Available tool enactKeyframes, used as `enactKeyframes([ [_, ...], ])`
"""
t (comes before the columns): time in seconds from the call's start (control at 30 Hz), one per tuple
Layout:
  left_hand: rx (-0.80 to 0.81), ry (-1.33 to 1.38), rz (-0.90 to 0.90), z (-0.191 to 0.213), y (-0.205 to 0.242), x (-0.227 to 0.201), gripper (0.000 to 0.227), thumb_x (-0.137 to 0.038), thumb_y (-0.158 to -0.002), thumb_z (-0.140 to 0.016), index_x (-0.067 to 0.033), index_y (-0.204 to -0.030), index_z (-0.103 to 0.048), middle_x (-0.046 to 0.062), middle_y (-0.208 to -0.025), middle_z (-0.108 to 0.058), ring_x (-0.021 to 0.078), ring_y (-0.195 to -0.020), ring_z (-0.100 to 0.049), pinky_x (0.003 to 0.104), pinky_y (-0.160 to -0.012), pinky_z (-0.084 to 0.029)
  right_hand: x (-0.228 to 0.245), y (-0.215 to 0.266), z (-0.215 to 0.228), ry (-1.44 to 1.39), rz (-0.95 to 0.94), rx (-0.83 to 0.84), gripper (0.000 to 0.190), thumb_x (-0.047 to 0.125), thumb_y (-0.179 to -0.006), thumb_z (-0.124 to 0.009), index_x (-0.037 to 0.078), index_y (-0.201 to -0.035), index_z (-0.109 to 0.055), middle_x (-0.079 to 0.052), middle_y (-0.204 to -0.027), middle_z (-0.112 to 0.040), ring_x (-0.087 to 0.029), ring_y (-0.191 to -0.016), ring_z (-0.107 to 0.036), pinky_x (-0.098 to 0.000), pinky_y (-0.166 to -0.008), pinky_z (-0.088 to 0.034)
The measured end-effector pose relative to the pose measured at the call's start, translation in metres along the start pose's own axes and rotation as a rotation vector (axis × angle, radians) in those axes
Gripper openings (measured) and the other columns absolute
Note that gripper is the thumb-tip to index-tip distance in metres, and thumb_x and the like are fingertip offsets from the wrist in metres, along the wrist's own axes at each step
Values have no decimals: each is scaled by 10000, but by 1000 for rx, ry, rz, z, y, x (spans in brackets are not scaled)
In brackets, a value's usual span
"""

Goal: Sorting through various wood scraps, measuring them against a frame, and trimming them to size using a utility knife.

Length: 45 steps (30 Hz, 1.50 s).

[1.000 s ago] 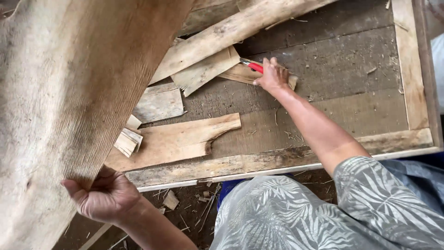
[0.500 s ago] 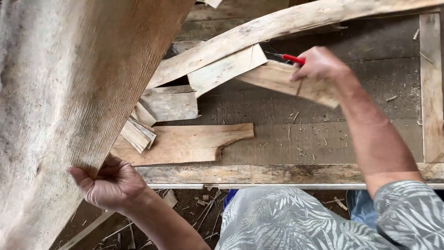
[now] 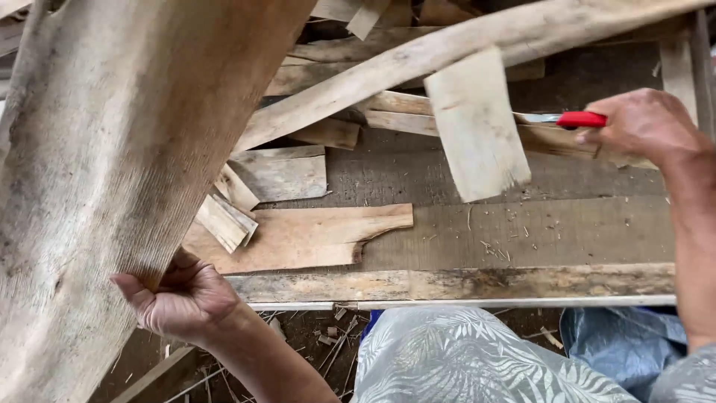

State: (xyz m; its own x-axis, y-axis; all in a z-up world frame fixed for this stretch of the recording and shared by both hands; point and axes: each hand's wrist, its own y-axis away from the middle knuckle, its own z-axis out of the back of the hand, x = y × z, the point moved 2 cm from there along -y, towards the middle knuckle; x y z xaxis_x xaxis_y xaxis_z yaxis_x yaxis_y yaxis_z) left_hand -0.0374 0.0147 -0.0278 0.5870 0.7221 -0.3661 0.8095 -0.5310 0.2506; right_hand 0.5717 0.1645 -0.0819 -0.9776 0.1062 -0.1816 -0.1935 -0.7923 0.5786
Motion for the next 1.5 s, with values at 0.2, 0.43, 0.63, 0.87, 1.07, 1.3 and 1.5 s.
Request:
enactKeyframes([
  [0.2,-76,-26,-25,-1,4,-10,374,-86,-850,-774,64,-1188,-719,250,-1077,-763,374,-950,-763,494,-876,-666,-3,35,16,87,28,108,293,402,-1109,-533,201,-1134,-745,-28,-799,-757,-105,-476,-540,-210,-446,-488],
  [0.43,-90,-89,-131,12,6,-40,262,-65,-872,-782,71,-1094,-755,240,-1028,-773,359,-912,-770,480,-831,-675,138,63,-86,719,175,-574,296,337,-989,-572,245,-1243,-690,-46,-979,-762,-209,-743,-635,-343,-639,-533],
  [0.63,-90,-113,-123,23,-7,-49,228,-80,-846,-819,48,-1025,-759,214,-1014,-778,328,-950,-774,458,-836,-670,589,282,-49,1417,237,-1442,371,3,-1012,-512,16,-1348,-669,-224,-1289,-680,-438,-1125,-629,-601,-965,-488],
  [0.87,-105,-132,-50,20,-27,-29,324,-105,-840,-799,54,-1120,-767,222,-1062,-790,325,-955,-776,417,-798,-665,94,53,-10,-122,740,-1084,700,476,-1163,-520,196,-535,-391,90,-457,-281,-99,-386,-299,-244,-401,-298],
  [1.07,-120,-109,24,20,-30,-19,274,-91,-833,-824,66,-1054,-783,229,-1059,-795,307,-972,-785,426,-839,-680,257,80,-34,-498,999,-976,230,-4,-925,-667,107,-736,-598,-26,-639,-602,-192,-527,-516,-344,-459,-389],
  [1.3,-111,-34,70,20,-13,9,79,-52,-959,-790,23,-936,-797,168,-861,-783,307,-705,-766,441,-652,-657,191,31,-190,-687,285,-550,346,175,-948,-727,38,-1265,-698,-148,-1258,-694,-295,-783,-731,-389,-650,-671],
  [1.5,-136,45,238,28,-16,28,219,-89,-927,-753,34,-1107,-735,262,-1069,-756,415,-970,-757,520,-848,-667,192,13,-237,-442,15,-362,916,474,-831,-814,78,-1540,-390,-92,-1465,-499,-362,-725,-730,-510,-542,-573],
])
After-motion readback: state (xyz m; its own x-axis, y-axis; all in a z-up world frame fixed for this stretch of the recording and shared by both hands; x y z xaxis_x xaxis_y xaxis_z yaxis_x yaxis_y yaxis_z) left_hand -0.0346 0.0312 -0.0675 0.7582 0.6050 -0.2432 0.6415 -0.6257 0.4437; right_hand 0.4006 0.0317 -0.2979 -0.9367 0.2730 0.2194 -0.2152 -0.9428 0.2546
